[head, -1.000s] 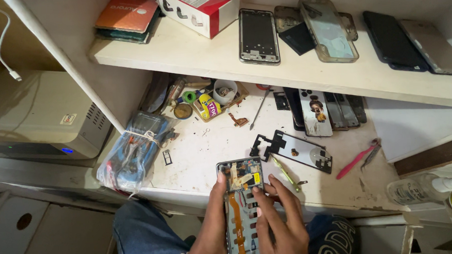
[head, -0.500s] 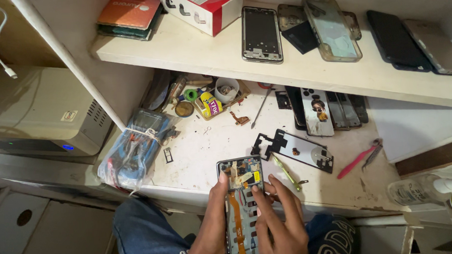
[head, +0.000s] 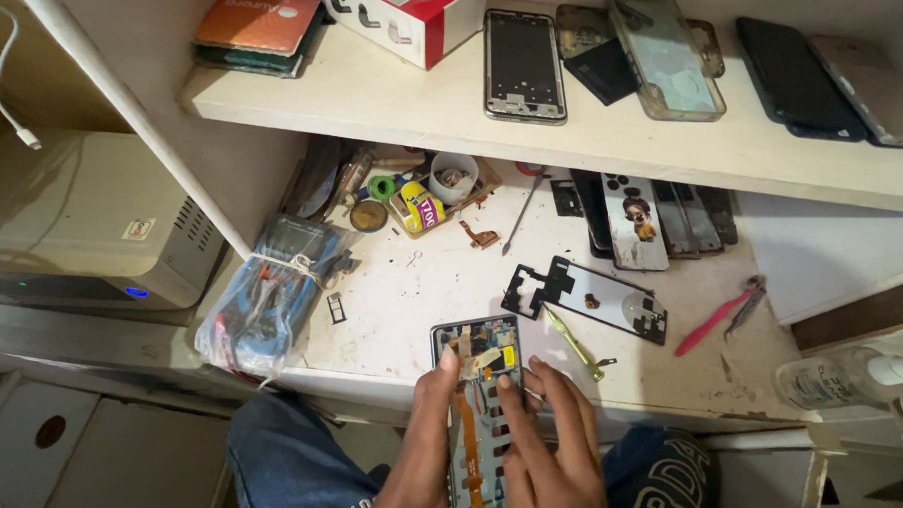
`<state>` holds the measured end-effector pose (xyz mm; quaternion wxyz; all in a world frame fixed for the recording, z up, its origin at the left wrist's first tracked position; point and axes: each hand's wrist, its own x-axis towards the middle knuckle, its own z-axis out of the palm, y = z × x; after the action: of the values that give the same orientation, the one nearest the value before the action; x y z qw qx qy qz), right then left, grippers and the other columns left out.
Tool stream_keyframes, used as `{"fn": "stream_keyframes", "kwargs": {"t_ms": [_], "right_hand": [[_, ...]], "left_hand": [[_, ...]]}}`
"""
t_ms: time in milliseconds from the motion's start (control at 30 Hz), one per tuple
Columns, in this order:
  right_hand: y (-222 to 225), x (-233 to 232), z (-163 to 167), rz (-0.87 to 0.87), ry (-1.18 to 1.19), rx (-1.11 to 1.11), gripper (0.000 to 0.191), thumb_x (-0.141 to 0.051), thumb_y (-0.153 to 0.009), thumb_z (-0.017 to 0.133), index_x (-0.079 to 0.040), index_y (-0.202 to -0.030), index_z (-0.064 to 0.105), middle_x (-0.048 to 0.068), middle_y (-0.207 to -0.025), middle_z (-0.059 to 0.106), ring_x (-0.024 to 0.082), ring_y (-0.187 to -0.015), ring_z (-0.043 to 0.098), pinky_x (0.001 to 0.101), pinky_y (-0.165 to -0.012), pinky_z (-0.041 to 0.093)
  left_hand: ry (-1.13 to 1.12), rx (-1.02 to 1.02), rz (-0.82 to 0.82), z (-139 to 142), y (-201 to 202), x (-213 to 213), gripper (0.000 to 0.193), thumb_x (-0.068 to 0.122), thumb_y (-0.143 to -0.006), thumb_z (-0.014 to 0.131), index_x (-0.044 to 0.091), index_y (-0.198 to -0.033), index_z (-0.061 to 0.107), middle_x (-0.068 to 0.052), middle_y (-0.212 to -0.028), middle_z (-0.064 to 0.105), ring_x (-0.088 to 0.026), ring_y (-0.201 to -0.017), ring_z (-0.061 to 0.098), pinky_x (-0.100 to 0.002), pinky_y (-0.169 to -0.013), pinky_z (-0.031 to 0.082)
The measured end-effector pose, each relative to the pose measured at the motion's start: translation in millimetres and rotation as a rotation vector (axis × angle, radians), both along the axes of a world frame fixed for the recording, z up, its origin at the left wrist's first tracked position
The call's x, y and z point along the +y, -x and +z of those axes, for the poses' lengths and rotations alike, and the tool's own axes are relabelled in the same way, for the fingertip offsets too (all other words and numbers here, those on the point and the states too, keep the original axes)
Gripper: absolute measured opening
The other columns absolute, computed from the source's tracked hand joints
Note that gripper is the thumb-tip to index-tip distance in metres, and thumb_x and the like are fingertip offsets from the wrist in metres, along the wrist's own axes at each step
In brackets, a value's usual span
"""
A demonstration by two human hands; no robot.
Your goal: The person uses a screwdriver to adjust internal components of a disassembled mobile phone. They repeatedly probe and reposition a ribbon cable and other parts near the top of the phone's chassis. The phone remains open on the workbench throughout the clip.
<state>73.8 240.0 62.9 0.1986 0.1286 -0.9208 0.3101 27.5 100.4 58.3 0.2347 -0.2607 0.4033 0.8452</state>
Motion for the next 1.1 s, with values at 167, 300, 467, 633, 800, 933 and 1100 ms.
{"fn": "stream_keyframes", "kwargs": {"t_ms": [167, 300, 467, 633, 800, 933, 1100], "right_hand": [[5, 0, 2, 0.007, 0.154, -0.102, 0.043, 0.006, -0.086, 0.063, -0.004, -0.127, 0.072, 0.022, -0.138, 0.058, 0.032, -0.123, 0.064, 0.04, -0.092, 0.06], [5, -6, 2, -0.063, 0.227, -0.071, 0.038, 0.002, -0.087, 0.066, -0.006, -0.123, 0.075, 0.02, -0.134, 0.063, 0.028, -0.113, 0.071, 0.0365, -0.088, 0.062], [5, -4, 5, -0.033, 0.13, 0.017, 0.037, 0.004, -0.085, 0.067, -0.004, -0.12, 0.075, 0.021, -0.133, 0.063, 0.031, -0.118, 0.068, 0.0389, -0.094, 0.059], [5, -4, 7, -0.048, 0.13, 0.029, 0.038, 0.005, -0.084, 0.068, -0.003, -0.12, 0.075, 0.021, -0.132, 0.063, 0.03, -0.117, 0.068, 0.039, -0.094, 0.059], [7, -2, 10, -0.026, 0.094, 0.054, 0.037, 0.003, -0.085, 0.068, -0.003, -0.12, 0.075, 0.022, -0.133, 0.062, 0.03, -0.118, 0.067, 0.0381, -0.095, 0.058], [6, -3, 10, -0.051, 0.105, 0.054, 0.036, 0.002, -0.085, 0.069, -0.003, -0.119, 0.075, 0.021, -0.132, 0.063, 0.029, -0.116, 0.068, 0.0378, -0.095, 0.057], [2, -4, 12, -0.104, 0.204, 0.012, 0.033, 0.002, -0.089, 0.066, -0.004, -0.12, 0.075, 0.019, -0.131, 0.066, 0.027, -0.118, 0.071, 0.0379, -0.098, 0.058]], "left_hand": [[-0.298, 0.007, -0.024, 8, -3, -4, 0.071, 0.065, -0.091, 0.046, 0.009, -0.131, 0.065, -0.013, -0.115, 0.074, -0.023, -0.099, 0.069, -0.039, -0.087, 0.055], [-0.421, 0.023, -0.044, 6, -4, -5, 0.075, 0.065, -0.093, 0.044, 0.006, -0.134, 0.066, -0.015, -0.12, 0.074, -0.022, -0.103, 0.07, -0.037, -0.093, 0.055], [-0.428, -0.038, -0.032, 5, -5, 0, 0.075, 0.065, -0.092, 0.044, 0.006, -0.133, 0.066, -0.015, -0.115, 0.075, -0.023, -0.099, 0.071, -0.038, -0.089, 0.056], [-0.32, -0.068, -0.005, 15, -3, 1, 0.069, 0.064, -0.092, 0.047, 0.009, -0.129, 0.067, -0.015, -0.109, 0.075, -0.025, -0.095, 0.071, -0.041, -0.087, 0.057], [-0.131, -0.079, 0.038, 24, -2, 1, 0.064, 0.063, -0.093, 0.05, 0.012, -0.129, 0.063, -0.014, -0.11, 0.074, -0.023, -0.097, 0.072, -0.041, -0.088, 0.057], [-0.163, -0.043, 0.027, 26, -2, 1, 0.065, 0.063, -0.093, 0.05, 0.011, -0.13, 0.062, -0.015, -0.11, 0.074, -0.024, -0.095, 0.072, -0.041, -0.086, 0.058], [-0.327, -0.091, 0.017, 21, -5, 3, 0.065, 0.063, -0.093, 0.052, 0.011, -0.129, 0.068, -0.012, -0.11, 0.076, -0.02, -0.093, 0.07, -0.037, -0.084, 0.057]]}}
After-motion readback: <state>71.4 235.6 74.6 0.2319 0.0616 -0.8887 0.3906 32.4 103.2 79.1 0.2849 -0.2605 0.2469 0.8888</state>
